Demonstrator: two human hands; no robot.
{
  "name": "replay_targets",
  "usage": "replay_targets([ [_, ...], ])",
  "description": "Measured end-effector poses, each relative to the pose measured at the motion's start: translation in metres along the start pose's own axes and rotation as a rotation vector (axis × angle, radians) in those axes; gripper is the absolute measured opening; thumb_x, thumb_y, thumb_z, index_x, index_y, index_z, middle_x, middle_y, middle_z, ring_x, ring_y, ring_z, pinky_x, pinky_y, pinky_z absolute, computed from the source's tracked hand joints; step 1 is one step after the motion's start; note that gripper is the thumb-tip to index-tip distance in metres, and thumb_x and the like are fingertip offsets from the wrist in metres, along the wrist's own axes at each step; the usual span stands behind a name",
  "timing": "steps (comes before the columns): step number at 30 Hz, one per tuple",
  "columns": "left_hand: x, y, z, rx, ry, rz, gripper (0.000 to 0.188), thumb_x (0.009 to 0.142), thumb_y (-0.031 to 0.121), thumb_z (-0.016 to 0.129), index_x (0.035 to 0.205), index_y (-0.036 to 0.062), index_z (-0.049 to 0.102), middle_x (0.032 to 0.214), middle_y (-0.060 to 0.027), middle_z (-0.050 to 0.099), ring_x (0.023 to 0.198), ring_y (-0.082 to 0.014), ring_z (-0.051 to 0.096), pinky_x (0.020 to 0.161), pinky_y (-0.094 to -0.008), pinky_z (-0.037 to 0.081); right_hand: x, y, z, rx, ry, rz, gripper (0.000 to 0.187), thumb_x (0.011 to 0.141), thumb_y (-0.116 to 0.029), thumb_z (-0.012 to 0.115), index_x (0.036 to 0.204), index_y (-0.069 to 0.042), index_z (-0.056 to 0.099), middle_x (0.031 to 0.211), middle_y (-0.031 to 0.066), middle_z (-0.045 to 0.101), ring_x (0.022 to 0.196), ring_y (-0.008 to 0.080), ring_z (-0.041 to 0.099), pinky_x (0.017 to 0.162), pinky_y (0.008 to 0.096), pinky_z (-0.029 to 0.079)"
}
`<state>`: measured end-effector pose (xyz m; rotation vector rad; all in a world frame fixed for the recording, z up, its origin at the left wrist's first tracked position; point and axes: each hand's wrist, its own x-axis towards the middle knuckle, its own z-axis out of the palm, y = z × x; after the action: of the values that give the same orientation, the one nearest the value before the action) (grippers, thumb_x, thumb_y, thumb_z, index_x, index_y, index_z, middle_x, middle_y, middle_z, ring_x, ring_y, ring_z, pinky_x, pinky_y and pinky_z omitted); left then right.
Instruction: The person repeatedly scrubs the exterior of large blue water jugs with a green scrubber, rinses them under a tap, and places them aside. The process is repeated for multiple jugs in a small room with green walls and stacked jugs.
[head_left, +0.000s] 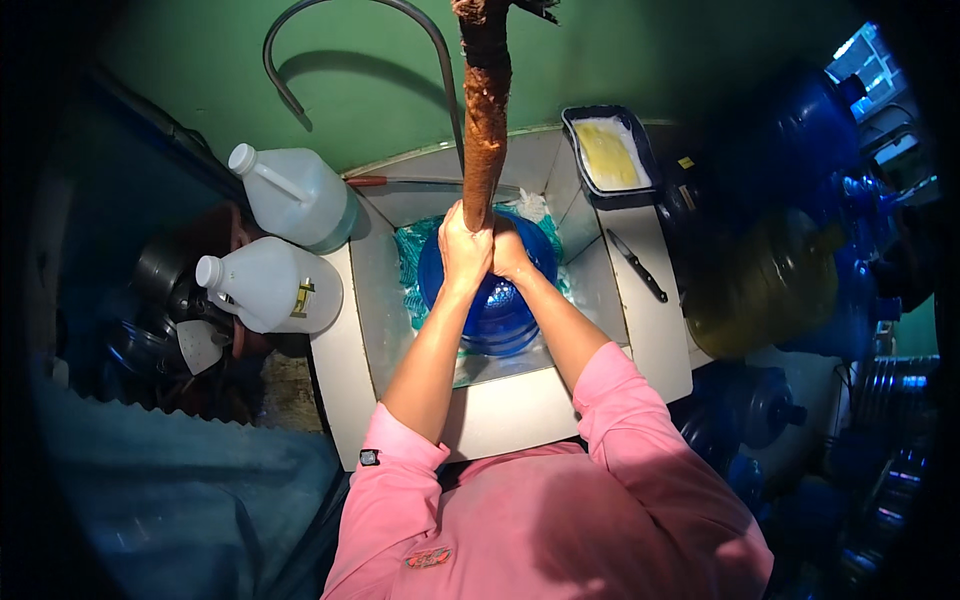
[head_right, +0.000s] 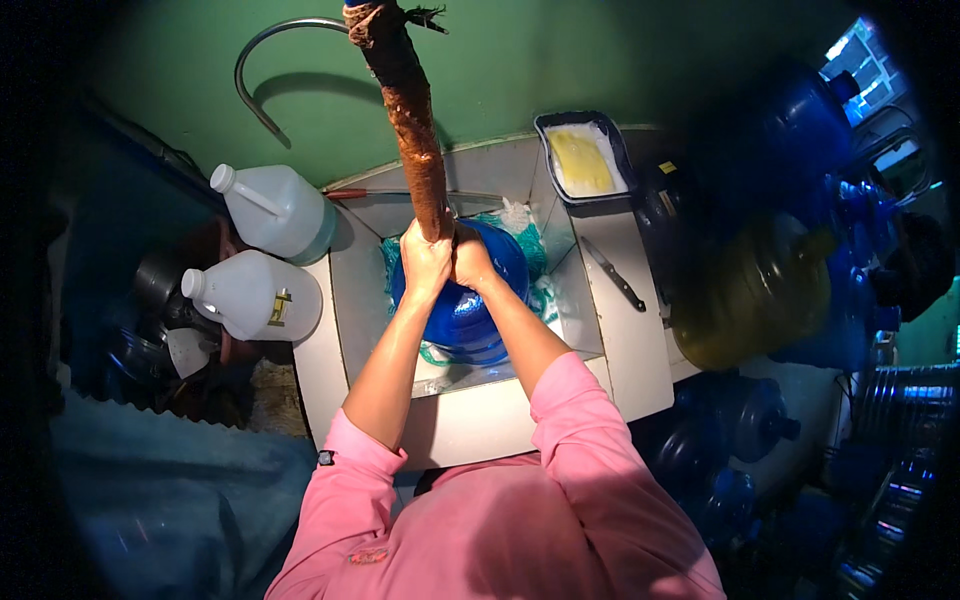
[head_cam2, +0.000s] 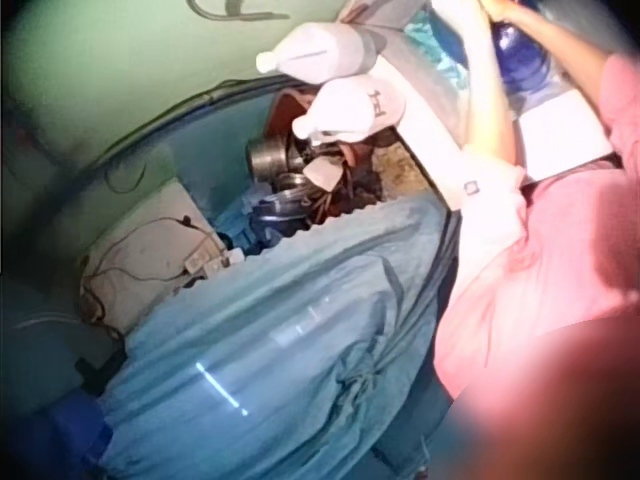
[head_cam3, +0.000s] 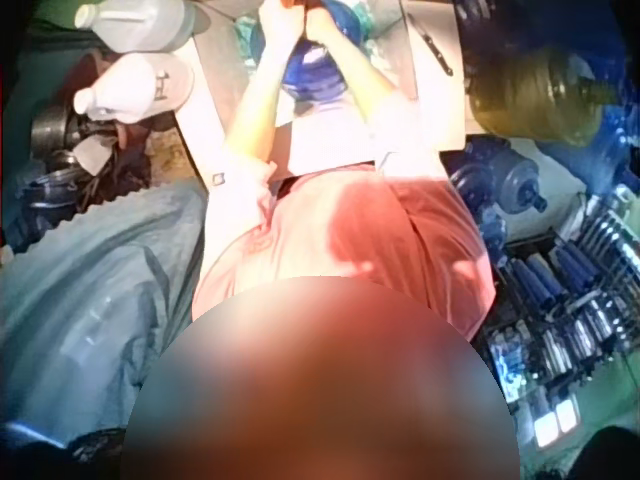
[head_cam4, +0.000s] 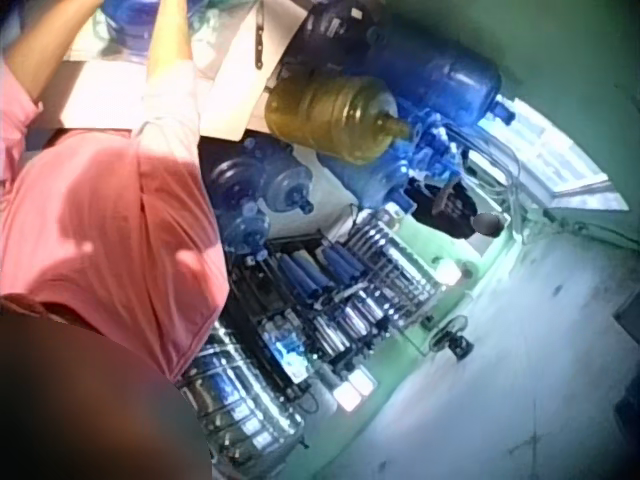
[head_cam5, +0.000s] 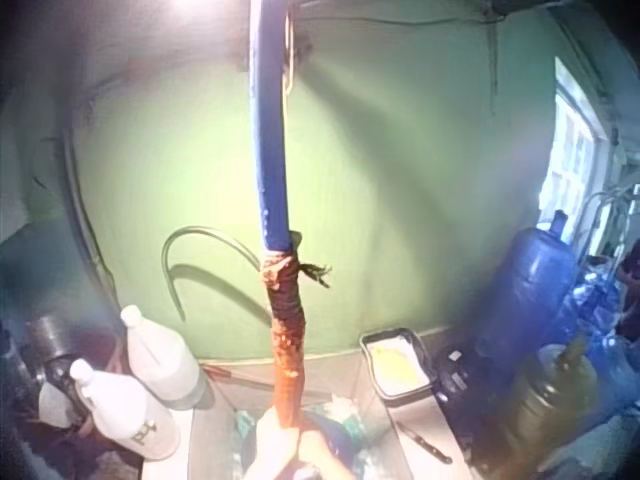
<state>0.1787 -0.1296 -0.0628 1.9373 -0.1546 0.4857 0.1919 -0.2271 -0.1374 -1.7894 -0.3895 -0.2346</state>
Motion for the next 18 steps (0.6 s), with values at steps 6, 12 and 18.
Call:
replay_targets([
  [6,0.000,0.003,0.000,-0.074,-0.034,-0.054,0.017,0.081,0.011,0.064,0.092,-0.0026,0.063,0.087,-0.0218,0.064,0.085,-0.0436,0.063,0.075,-0.0440,0.051,-0.003,-0.008,0.002,-0.018,0.037,0.088,0.032,0.081,-0.025,0.073,0.103,-0.002,0.065,0.100,0.0216,0.071,0.094,0.0382,0.069,0.080,0.0422,0.053],
  [12,-0.003,0.008,0.004,0.035,-0.012,-0.005,0.019,0.080,0.012,0.066,0.094,-0.0006,0.064,0.091,-0.0195,0.065,0.091,-0.0414,0.063,0.080,-0.0466,0.051,-0.004,0.002,0.000,-0.026,-0.004,0.105,0.033,0.078,-0.025,0.077,0.100,-0.003,0.065,0.100,0.0177,0.072,0.095,0.0322,0.069,0.081,0.0403,0.053],
  [18,-0.007,0.014,0.006,0.054,0.005,-0.031,0.019,0.081,0.014,0.068,0.092,-0.0007,0.063,0.089,-0.0189,0.064,0.088,-0.0412,0.063,0.078,-0.0456,0.051,-0.006,0.004,-0.001,-0.163,-0.017,0.081,0.032,0.081,-0.028,0.071,0.101,-0.004,0.064,0.099,0.0223,0.070,0.094,0.0413,0.068,0.078,0.0457,0.055],
])
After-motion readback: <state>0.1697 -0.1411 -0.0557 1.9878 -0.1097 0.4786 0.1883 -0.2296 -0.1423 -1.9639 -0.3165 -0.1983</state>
